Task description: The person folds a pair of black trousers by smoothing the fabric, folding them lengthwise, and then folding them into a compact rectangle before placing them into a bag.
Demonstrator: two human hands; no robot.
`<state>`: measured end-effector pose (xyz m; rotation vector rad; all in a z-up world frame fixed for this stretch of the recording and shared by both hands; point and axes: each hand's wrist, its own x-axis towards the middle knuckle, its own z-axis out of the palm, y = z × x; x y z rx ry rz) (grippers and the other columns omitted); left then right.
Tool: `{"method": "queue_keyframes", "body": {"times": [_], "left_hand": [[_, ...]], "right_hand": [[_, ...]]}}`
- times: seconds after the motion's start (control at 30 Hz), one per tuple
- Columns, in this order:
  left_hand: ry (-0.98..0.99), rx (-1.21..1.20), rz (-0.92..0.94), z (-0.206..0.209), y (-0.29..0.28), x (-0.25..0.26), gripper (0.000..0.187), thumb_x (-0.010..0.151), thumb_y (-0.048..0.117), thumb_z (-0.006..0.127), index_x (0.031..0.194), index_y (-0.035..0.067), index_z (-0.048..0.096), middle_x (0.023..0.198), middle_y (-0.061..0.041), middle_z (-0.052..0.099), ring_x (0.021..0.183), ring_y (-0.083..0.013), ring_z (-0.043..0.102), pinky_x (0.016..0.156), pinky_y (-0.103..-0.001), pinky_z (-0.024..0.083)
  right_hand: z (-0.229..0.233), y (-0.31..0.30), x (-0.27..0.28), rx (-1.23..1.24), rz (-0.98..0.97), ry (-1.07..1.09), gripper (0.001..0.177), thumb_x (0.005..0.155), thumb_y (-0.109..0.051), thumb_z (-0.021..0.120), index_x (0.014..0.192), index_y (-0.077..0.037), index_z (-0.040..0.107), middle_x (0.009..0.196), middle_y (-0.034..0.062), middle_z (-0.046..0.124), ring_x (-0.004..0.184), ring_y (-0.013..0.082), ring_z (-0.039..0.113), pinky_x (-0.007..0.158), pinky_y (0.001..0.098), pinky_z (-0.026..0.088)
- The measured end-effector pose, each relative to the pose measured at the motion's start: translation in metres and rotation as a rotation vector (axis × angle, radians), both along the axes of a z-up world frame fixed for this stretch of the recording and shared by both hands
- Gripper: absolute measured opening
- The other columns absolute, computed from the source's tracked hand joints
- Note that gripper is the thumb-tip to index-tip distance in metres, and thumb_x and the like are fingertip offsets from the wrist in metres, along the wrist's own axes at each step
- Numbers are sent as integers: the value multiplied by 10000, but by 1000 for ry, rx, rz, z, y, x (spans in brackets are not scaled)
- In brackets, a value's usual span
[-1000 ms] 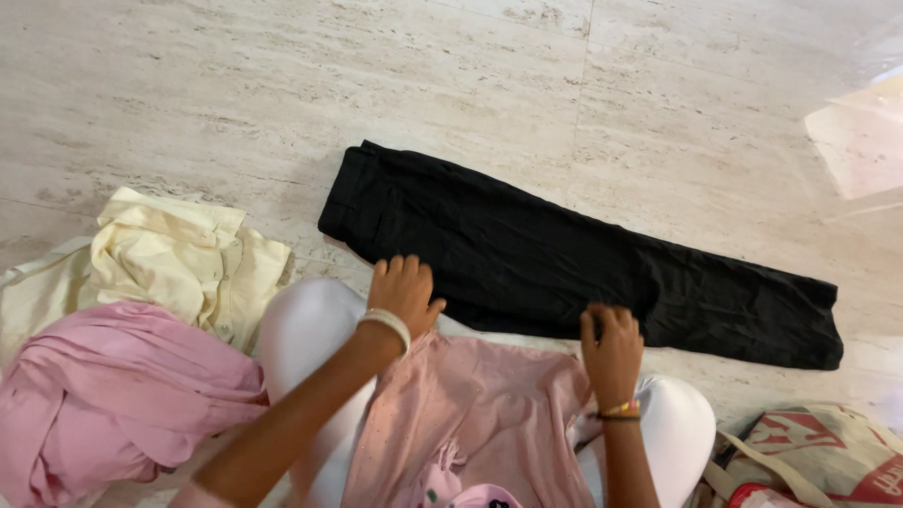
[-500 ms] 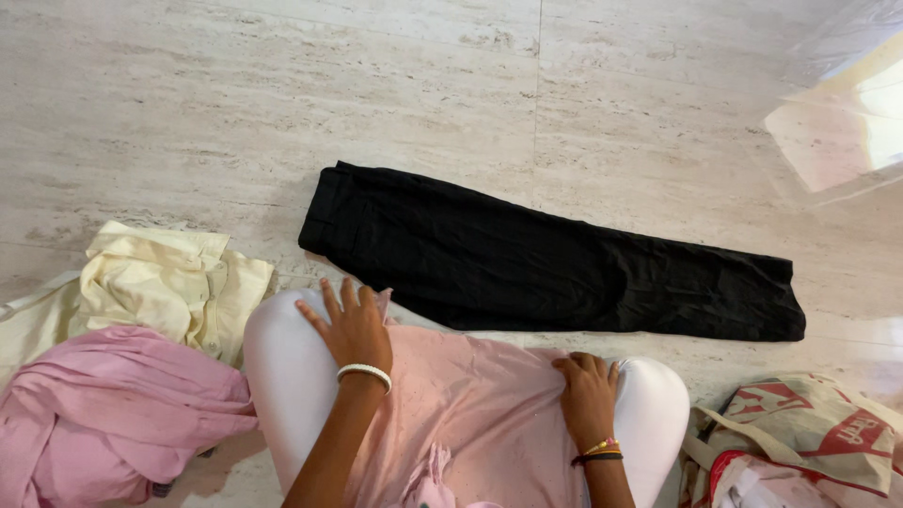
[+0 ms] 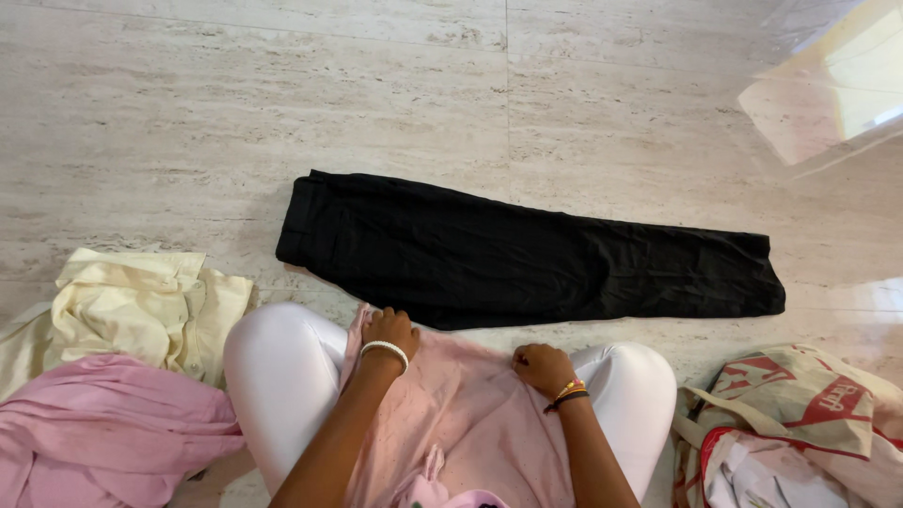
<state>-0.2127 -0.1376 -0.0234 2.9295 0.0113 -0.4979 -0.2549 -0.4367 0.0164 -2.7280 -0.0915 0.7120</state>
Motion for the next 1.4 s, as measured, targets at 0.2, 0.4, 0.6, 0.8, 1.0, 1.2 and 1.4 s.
{"method": "queue_keyframes", "body": {"times": [0.2, 0.4, 0.6, 0.8, 1.0, 1.2, 1.4], "left_hand": [[240, 153, 99, 22, 18, 20, 310, 939, 335, 629, 1064, 79, 749, 1165, -139, 699, 1164, -337, 607, 1024, -458, 436], [250, 216, 81, 37, 9, 29, 212, 926, 257, 645, 1017, 95, 749, 1120, -110, 712, 1114, -309, 645, 969, -449, 468], [-175, -154, -142, 27, -20, 30, 233, 948, 274, 629, 1000, 64, 717, 1063, -126, 703, 1041, -329, 664, 899, -480, 502], [473, -183, -227, -1, -15, 6, 257, 971, 288, 605, 1054, 65, 702, 1136, -121, 694, 1104, -316, 650, 950, -458, 503], [444, -283, -148, 15, -10, 4, 283, 993, 301, 580, 1108, 66, 687, 1210, -115, 685, 1167, -303, 635, 1001, -436, 504], [178, -387, -183, 76, -33, 31, 311, 1016, 315, 556, 1162, 67, 672, 1283, -110, 677, 1230, -290, 620, 1052, -414, 505], [-25, -265, -341, 46, -50, 62, 589, 980, 357, 611, 1470, 76, 446, 1607, -193, 298, 1501, -371, 240, 1179, -563, 236]], "right_hand": [[-48, -15, 2, -137, 70, 81, 308, 782, -381, 651, 904, -134, 790, 995, 92, 748, 946, 339, 697, 824, 459, 550], [-39, -5, 2, -56, -33, -78, 234, 792, -305, 661, 830, -81, 714, 919, 106, 714, 921, 336, 676, 807, 479, 531], [0, 17, 13, 149, -75, -400, 198, 806, -240, 690, 780, -45, 675, 863, 133, 678, 890, 345, 645, 783, 462, 515], [1, 25, 10, 159, -80, 134, 283, 883, -368, 664, 923, -96, 735, 927, 94, 746, 897, 287, 687, 824, 410, 513], [3, 28, 9, 122, -74, 221, 350, 921, -398, 617, 879, -72, 738, 820, 85, 759, 782, 264, 713, 758, 392, 539], [23, 29, 18, 366, -213, -220, 247, 921, -247, 672, 878, -6, 702, 803, 152, 689, 735, 305, 653, 697, 428, 516], [11, 59, 64, 460, -37, -514, 186, 954, -179, 601, 979, -26, 702, 1027, 123, 695, 965, 324, 647, 847, 418, 526]]}}
